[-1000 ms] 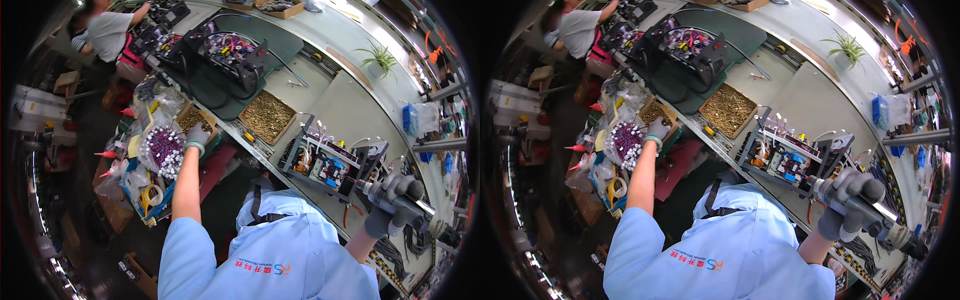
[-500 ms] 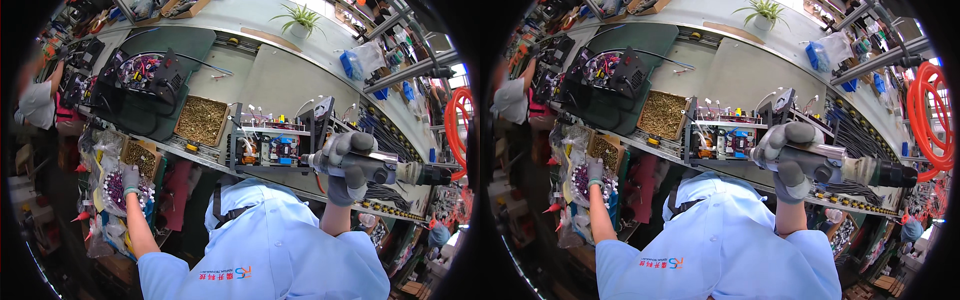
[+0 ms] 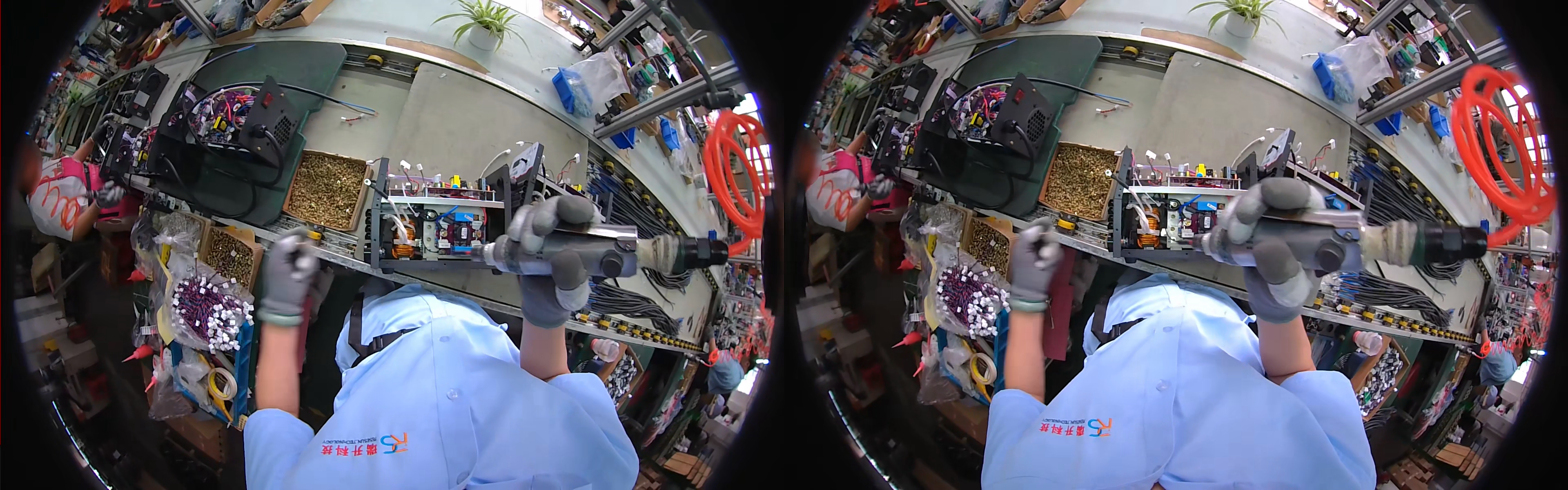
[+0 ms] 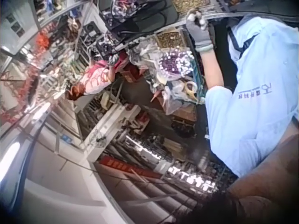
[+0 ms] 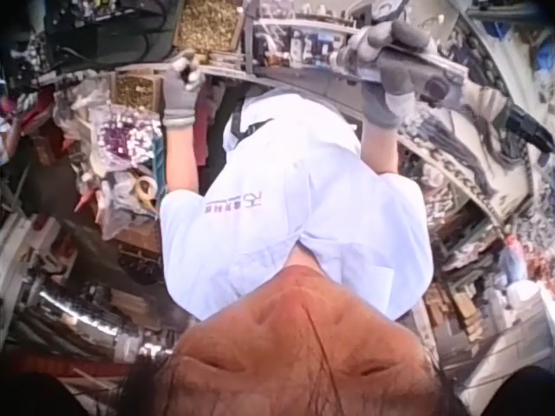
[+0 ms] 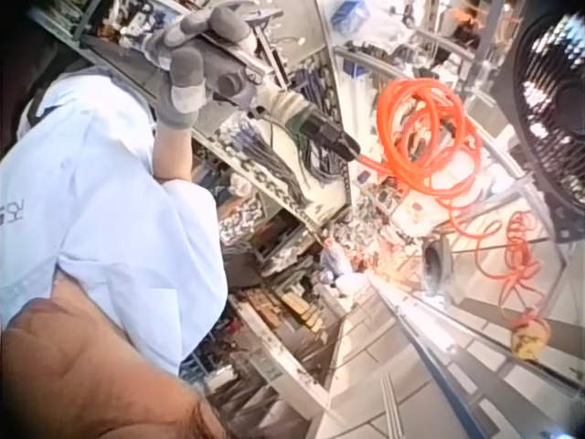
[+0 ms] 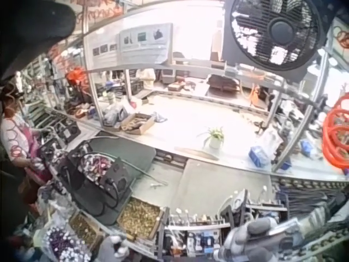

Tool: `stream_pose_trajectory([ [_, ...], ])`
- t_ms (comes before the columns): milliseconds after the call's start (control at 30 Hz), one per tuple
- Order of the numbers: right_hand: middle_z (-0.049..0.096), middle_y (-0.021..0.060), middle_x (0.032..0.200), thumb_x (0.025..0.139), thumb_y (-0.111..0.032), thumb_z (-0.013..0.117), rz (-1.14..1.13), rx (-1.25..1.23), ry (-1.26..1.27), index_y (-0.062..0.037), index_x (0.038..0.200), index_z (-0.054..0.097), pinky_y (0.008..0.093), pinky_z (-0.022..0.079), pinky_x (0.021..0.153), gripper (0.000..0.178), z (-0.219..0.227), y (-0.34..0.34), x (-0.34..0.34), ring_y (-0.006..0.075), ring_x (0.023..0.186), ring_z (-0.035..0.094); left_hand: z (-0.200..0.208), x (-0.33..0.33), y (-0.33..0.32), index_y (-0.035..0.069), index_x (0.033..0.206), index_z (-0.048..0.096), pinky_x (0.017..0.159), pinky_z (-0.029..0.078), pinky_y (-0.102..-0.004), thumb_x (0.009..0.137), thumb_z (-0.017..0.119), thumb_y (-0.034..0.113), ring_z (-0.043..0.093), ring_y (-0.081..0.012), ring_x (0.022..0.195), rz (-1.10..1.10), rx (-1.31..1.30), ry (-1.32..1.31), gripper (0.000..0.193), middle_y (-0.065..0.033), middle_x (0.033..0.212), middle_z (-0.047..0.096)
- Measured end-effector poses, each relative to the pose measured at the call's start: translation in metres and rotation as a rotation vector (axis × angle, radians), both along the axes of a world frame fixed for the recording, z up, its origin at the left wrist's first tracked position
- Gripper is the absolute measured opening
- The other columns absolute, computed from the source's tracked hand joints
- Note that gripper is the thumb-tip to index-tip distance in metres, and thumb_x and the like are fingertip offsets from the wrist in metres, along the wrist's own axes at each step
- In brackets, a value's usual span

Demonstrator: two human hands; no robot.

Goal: The recorder is seen assembling circuit boards and electronic components on a production line, using a screwdriver and connecting wires.

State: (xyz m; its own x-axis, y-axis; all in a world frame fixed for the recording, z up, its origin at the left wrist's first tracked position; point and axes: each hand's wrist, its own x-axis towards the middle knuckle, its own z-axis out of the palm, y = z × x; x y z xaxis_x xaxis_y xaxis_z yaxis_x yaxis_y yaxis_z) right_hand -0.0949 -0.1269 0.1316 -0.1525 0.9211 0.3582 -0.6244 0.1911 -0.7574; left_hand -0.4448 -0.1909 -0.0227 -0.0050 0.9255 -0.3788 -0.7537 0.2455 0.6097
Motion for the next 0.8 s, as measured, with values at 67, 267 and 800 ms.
stream_pose_trajectory([
  [67,0.056,0.0081,0.098,0.085,-0.021,0.075,0.054,-0.011,0.042,-0.0105,0.131,0.054,0.0362,0.051,0.056,0.052,0.002,-0.001,-0.008,0.0207,0.080,0.054,0.020,0.069,0.014,0.002,0.116,0.061,0.040,0.033,-0.0170,0.097,0.050,0.015,0.041,-0.0041,0.048,-0.094,-0.021,-0.123,0.026,-0.0027,0.078,0.058],
  [267,0.058,0.0060,0.101,0.086,-0.023,0.075,-0.046,0.082,0.075,-0.0143,0.132,0.055,0.0364,0.051,0.057,0.051,-0.004,-0.005,-0.012,0.0200,0.081,0.054,0.052,0.161,0.028,0.006,0.111,0.062,0.041,0.030,-0.0168,0.104,0.051,0.033,0.039,-0.0018,0.045,-0.361,-0.016,-0.371,0.030,0.0021,0.076,0.061],
  [800,0.063,0.0098,0.085,0.080,-0.030,0.083,0.131,0.094,0.032,0.0001,0.114,0.058,0.0313,0.052,0.066,0.052,-0.003,0.003,0.009,0.0184,0.078,0.062,0.061,0.190,0.012,0.005,0.094,0.058,0.050,0.033,-0.0195,0.104,0.053,0.035,0.038,-0.0031,0.047,-0.384,0.125,-0.051,0.032,0.0033,0.064,0.051],
])
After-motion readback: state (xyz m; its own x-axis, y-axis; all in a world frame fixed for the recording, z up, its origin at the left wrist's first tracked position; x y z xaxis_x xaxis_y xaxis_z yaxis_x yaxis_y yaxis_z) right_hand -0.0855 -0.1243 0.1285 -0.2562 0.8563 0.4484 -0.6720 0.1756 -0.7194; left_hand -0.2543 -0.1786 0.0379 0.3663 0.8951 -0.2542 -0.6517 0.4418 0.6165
